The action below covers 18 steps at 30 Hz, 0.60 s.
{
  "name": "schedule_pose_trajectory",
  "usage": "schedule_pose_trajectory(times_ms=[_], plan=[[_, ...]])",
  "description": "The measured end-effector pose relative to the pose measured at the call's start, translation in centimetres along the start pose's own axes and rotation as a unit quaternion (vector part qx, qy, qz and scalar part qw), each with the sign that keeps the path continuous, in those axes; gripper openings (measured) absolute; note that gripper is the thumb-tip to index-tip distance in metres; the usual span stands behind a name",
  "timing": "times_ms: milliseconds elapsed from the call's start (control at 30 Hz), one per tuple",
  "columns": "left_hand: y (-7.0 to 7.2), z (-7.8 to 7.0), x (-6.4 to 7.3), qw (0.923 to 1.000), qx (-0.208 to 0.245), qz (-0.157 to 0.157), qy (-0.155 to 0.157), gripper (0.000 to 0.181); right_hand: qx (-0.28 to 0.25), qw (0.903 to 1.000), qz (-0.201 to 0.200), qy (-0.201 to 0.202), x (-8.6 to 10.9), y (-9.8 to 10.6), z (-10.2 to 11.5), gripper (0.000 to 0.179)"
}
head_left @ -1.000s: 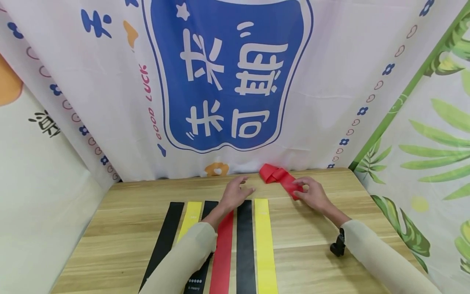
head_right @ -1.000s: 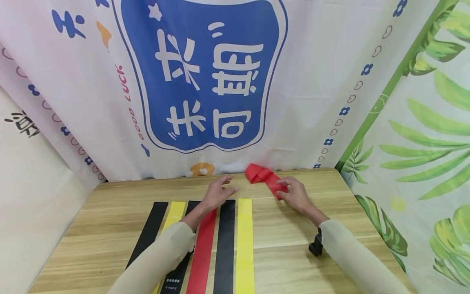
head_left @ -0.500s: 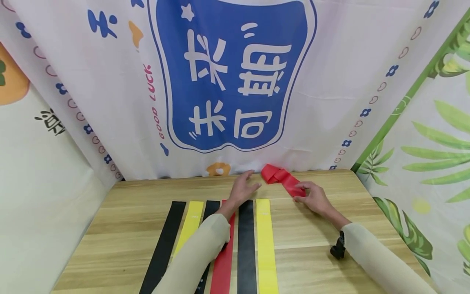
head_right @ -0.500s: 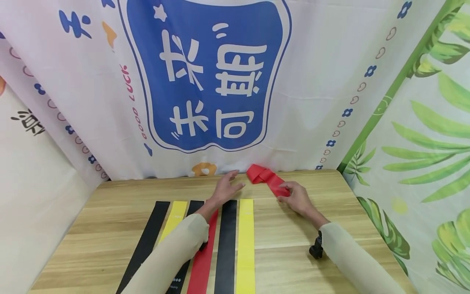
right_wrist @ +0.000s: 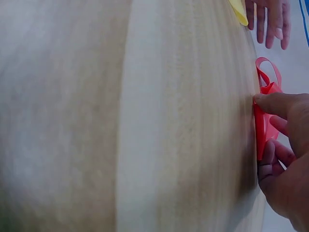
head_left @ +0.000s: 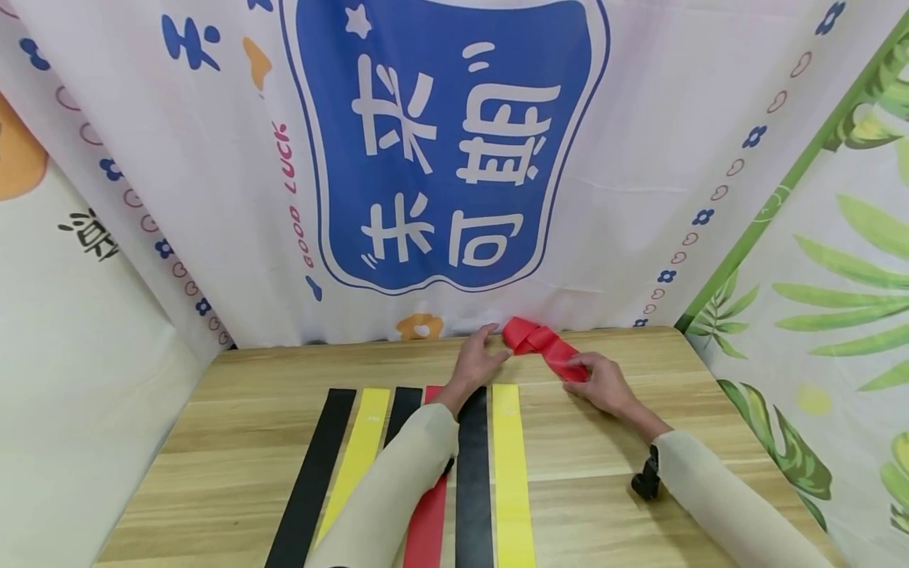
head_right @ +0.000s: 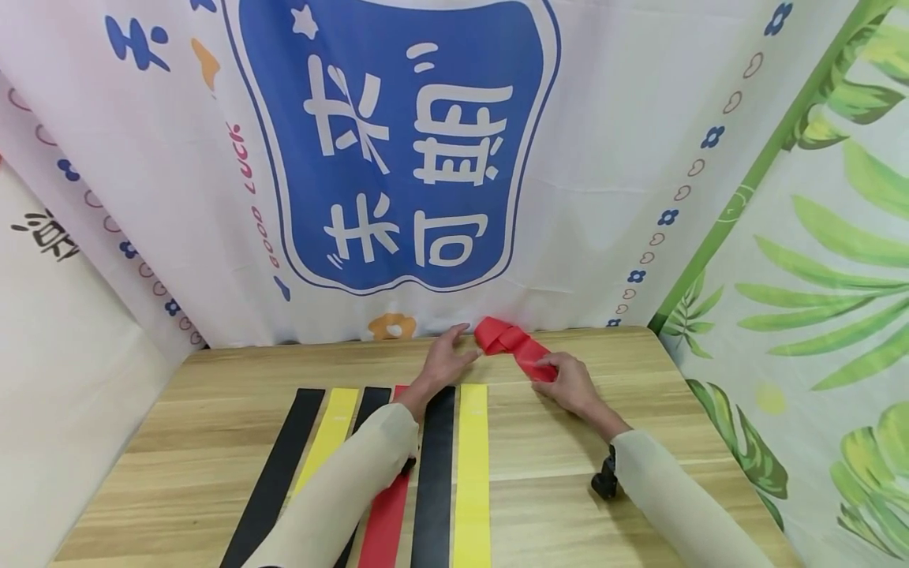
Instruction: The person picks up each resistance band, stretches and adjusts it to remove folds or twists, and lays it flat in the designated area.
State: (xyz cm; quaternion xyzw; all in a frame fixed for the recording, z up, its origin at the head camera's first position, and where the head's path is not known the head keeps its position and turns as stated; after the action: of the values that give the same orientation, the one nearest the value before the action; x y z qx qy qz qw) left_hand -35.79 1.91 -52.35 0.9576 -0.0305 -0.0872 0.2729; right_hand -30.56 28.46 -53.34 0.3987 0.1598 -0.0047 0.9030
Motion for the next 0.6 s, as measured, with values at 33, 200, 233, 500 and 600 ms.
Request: schedule_pose_trajectory(times_ms=[33,200,233,500,600], plan=[[-0.2,0.0,-0.2,1.0000,-0.002,0.002,0.001,0.064,0.001,1.0000,-0.001,0.004,0.0,0.0,0.0,0.038],[-1.1,-0.2,-0.8,0.9999,0.007,0.007,0.010,0.065,0.005,0.9999,-0.003,0.015,0.0,0.1,-0.1,0.034],[-1.3,-0.3,-1.0,0.9998,0.010,0.008,0.013,0.065,0.002,0.9999,-0.002,0.014,0.0,0.1,-0.1,0.034],[-2.0,-0.8,-1.4,0.9997,0.017,0.016,0.000,0.068,-0.001,0.9998,0.012,0.013,0.1,-0.2,-0.4,0.034],[-2.2,-0.9,-1.5,0.9997,0.010,0.018,-0.011,0.068,-0.006,0.9998,0.016,0.014,0.2,-0.2,-0.4,0.033]])
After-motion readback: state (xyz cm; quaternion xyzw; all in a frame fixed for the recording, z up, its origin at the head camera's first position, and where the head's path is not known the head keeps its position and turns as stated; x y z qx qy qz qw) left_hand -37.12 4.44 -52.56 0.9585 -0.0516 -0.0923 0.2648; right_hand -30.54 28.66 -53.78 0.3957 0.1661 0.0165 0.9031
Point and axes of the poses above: each hand's wrist, its own x-axis away from the middle knuckle, its own y-axis out of the back of the hand, z = x × y, the point moved 3 cm from there along -x, towards the middle knuckle, and after that the axes turned 5 degrees about -z, right-handed, at the moved point
